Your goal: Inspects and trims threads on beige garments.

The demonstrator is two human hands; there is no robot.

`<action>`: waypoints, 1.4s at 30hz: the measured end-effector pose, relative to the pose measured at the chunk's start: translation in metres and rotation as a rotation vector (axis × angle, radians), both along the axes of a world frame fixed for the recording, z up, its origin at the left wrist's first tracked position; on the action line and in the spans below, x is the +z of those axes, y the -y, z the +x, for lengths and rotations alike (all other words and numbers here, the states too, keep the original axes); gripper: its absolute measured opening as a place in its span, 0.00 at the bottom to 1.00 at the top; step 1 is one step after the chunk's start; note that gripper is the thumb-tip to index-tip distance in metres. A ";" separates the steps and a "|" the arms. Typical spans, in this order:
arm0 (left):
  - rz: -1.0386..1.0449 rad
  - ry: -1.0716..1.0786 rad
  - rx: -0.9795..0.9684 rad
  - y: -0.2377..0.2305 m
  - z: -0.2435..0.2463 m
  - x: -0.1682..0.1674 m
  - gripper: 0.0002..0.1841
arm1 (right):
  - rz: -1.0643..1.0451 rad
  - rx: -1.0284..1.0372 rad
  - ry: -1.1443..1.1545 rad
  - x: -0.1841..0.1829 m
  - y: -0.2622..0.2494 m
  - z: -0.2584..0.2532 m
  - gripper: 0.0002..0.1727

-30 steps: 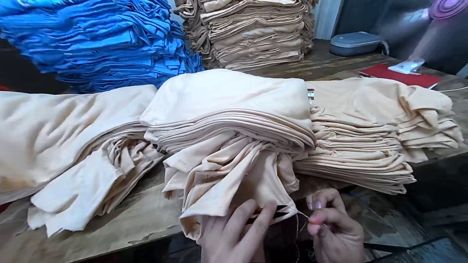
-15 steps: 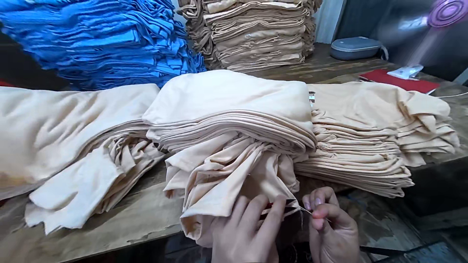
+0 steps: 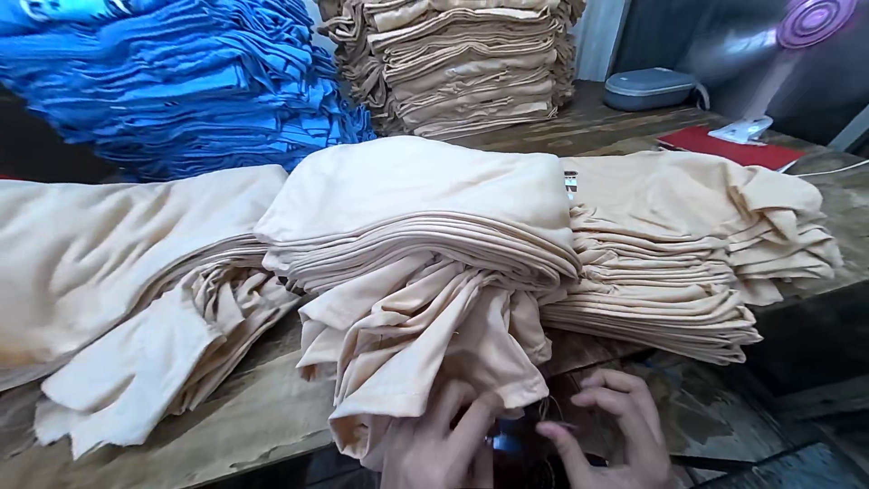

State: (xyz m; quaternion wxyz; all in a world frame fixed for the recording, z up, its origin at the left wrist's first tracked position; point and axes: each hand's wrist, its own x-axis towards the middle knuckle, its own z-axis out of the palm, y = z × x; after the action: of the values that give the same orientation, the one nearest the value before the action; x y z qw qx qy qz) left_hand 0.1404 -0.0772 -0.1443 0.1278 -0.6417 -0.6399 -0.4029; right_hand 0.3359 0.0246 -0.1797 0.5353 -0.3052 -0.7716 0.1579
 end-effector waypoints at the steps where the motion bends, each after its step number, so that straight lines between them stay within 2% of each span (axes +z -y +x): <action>1: 0.005 0.016 -0.019 0.001 -0.001 0.001 0.10 | 0.043 -0.011 -0.010 0.004 0.004 -0.008 0.26; 3: -0.002 0.095 -0.108 0.003 -0.004 0.009 0.09 | 0.094 0.050 -0.083 0.013 0.008 -0.029 0.24; 6: 0.005 0.290 -0.211 -0.002 -0.013 0.025 0.07 | -0.023 0.339 -0.349 0.025 -0.003 -0.060 0.05; 8: 0.006 0.420 -0.216 -0.012 -0.024 0.030 0.07 | -0.227 0.475 -0.504 0.031 -0.014 -0.072 0.08; 9: 0.004 0.494 -0.228 -0.018 -0.030 0.031 0.07 | -0.270 0.525 -0.532 0.032 -0.017 -0.076 0.09; 10: -0.010 0.574 -0.251 -0.024 -0.035 0.031 0.09 | -0.234 0.546 -0.461 0.033 -0.018 -0.076 0.15; 11: -0.029 0.649 -0.280 -0.028 -0.038 0.033 0.09 | -0.132 0.487 -0.339 0.033 -0.016 -0.075 0.22; 12: -0.047 0.702 -0.309 -0.030 -0.040 0.034 0.08 | -0.001 0.367 -0.209 0.032 -0.012 -0.072 0.23; 14: -0.081 0.758 -0.358 -0.030 -0.040 0.034 0.08 | 0.228 0.145 -0.109 0.024 -0.007 -0.057 0.11; 17: -0.116 0.776 -0.407 -0.028 -0.035 0.034 0.09 | 0.192 0.101 -0.280 0.020 -0.009 -0.035 0.02; 18: -0.118 0.777 -0.406 -0.027 -0.034 0.034 0.09 | 0.149 0.111 -0.317 0.020 -0.008 -0.035 0.05; 21: -0.117 0.780 -0.400 -0.026 -0.033 0.032 0.08 | 0.089 0.130 -0.271 0.020 -0.002 -0.049 0.27; 22: -0.119 0.775 -0.394 -0.024 -0.033 0.032 0.09 | 0.118 0.120 -0.248 0.017 -0.001 -0.055 0.26; 24: -0.129 0.717 -0.350 -0.017 -0.031 0.034 0.10 | 0.239 0.133 -0.270 0.011 -0.001 -0.056 0.11; 25: -0.124 0.643 -0.313 -0.013 -0.030 0.036 0.13 | 0.292 0.138 -0.231 0.009 0.001 -0.048 0.09; 27: -0.053 0.393 -0.242 -0.004 -0.028 0.037 0.19 | 0.338 0.138 -0.171 0.008 0.004 -0.034 0.10; 30: 0.163 -0.052 -0.082 0.007 -0.017 0.032 0.13 | 0.325 0.146 -0.144 0.006 0.012 -0.023 0.10; 33: 0.311 -0.385 -0.062 -0.001 -0.007 0.023 0.13 | 0.330 0.158 -0.125 0.007 0.016 -0.021 0.11; 35: 0.312 -0.393 -0.104 -0.014 -0.009 0.020 0.12 | 0.325 0.164 -0.133 0.008 0.016 -0.023 0.10; 39: 0.271 -0.212 -0.120 -0.019 -0.020 0.026 0.08 | 0.249 0.271 -0.204 0.011 0.009 -0.018 0.07; 40: 0.236 -0.172 -0.111 -0.019 -0.021 0.029 0.08 | 0.209 0.302 -0.175 0.012 0.007 -0.013 0.05; 42: 0.118 -0.109 -0.129 -0.022 -0.022 0.033 0.16 | 0.134 0.344 0.011 0.009 -0.001 -0.004 0.03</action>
State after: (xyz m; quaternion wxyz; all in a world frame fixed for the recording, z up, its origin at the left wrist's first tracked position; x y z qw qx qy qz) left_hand 0.1182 -0.0550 -0.1116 0.1738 -0.6938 -0.5646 -0.4119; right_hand 0.3321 0.0257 -0.1705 0.5155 -0.1332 -0.8240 0.1935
